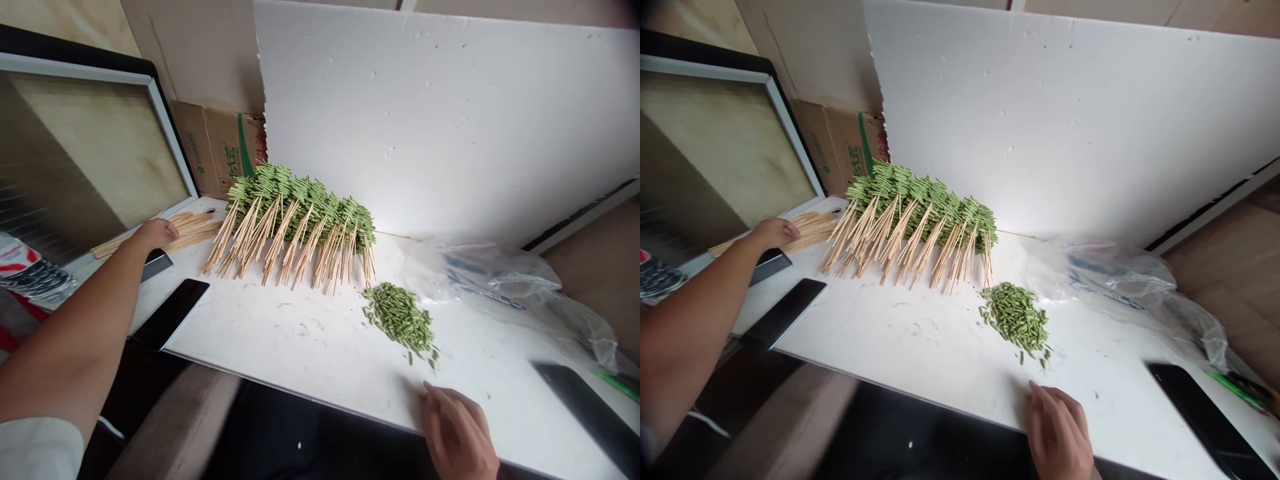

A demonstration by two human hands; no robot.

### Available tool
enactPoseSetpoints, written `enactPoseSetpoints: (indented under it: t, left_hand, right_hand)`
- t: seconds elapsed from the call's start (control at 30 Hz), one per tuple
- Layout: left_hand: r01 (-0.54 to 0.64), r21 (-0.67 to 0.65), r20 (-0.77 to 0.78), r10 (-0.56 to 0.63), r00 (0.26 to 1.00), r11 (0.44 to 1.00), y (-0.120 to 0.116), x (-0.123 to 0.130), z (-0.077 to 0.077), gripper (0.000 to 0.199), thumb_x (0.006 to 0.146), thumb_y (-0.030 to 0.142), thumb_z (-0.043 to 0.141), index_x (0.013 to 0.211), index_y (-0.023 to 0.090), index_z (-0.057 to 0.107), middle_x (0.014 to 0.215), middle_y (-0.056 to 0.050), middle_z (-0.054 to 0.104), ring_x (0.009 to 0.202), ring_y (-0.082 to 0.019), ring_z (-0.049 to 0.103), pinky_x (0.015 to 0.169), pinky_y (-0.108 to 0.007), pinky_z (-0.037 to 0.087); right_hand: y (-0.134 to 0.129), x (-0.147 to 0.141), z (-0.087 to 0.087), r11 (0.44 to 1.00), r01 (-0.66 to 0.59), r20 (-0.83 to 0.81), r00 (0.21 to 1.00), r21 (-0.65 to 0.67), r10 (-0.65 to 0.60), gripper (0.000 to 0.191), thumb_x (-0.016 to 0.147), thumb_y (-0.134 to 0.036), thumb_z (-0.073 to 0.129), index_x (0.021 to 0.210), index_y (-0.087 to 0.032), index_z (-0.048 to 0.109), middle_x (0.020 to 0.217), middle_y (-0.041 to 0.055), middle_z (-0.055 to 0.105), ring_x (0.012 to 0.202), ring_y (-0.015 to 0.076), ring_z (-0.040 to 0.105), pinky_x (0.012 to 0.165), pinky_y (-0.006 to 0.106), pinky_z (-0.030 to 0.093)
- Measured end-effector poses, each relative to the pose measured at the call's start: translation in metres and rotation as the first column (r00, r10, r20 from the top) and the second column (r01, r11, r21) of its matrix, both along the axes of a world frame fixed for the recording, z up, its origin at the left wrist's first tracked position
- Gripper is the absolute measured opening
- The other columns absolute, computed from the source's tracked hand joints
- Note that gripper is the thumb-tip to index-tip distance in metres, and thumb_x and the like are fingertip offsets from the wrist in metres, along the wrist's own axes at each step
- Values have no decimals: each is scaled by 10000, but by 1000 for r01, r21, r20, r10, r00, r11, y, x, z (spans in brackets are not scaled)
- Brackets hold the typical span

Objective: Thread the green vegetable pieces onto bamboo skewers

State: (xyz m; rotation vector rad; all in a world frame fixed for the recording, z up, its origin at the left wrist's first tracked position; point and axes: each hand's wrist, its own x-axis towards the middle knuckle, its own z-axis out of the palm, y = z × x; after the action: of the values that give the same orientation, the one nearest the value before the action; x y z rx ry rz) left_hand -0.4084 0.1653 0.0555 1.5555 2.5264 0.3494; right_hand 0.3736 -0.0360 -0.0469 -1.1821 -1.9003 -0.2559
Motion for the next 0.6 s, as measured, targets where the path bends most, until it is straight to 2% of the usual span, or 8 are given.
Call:
enactPoseSetpoints:
  t: [0.07, 0.2, 0.37, 0.5, 0.6]
  left_hand:
    - [-58, -56, -9, 58, 998, 997, 1, -3, -3, 228, 792, 344, 739, 862, 128, 715, 732, 14, 676, 780, -154, 546, 777, -259, 446]
    - [-97, -106, -35, 94, 995, 990, 0, -15, -4, 262, 842, 351, 780, 928, 105, 752, 747, 1, 664, 801, -174, 534, 837, -280, 454]
    - [-74, -145, -11, 74, 997, 987, -1, -26, -6, 266, 817, 272, 796, 1016, 97, 772, 743, 24, 695, 802, -166, 561, 822, -253, 464]
    - [-31, -178, -4, 30, 1000, 984, 6, -31, -10, 261, 814, 232, 772, 1032, 89, 779, 770, 21, 718, 810, -163, 588, 803, -249, 466]
    - [7, -215, -25, -12, 1000, 977, 14, -34, -9, 241, 771, 228, 788, 972, 94, 780, 738, 19, 706, 779, -166, 578, 790, -259, 465]
  right_hand:
    - [0, -3, 3, 1000, 15, 0, 1000, 16, -15, 290, 959, -82, 705, 1227, -188, 733, 927, 54, 777, 896, 234, 715, 825, 378, 591]
    - [0, -10, 4, 997, 66, -18, 998, 35, -65, 289, 955, -101, 713, 1222, -211, 742, 904, 44, 781, 864, 241, 728, 814, 390, 588]
    - [-3, -3, -9, 981, 192, -68, 979, -9, -192, 260, 981, -226, 720, 1228, -148, 741, 1011, 119, 786, 924, 275, 740, 781, 397, 592]
    - [0, 14, -23, 966, 235, -17, 971, -107, -238, 212, 997, -334, 699, 1048, -143, 775, 957, 150, 786, 1000, 330, 728, 783, 438, 576]
    - [2, 24, -28, 956, 244, 27, 970, -163, -243, 205, 983, -335, 700, 943, -159, 796, 955, 156, 788, 1011, 341, 722, 805, 457, 562]
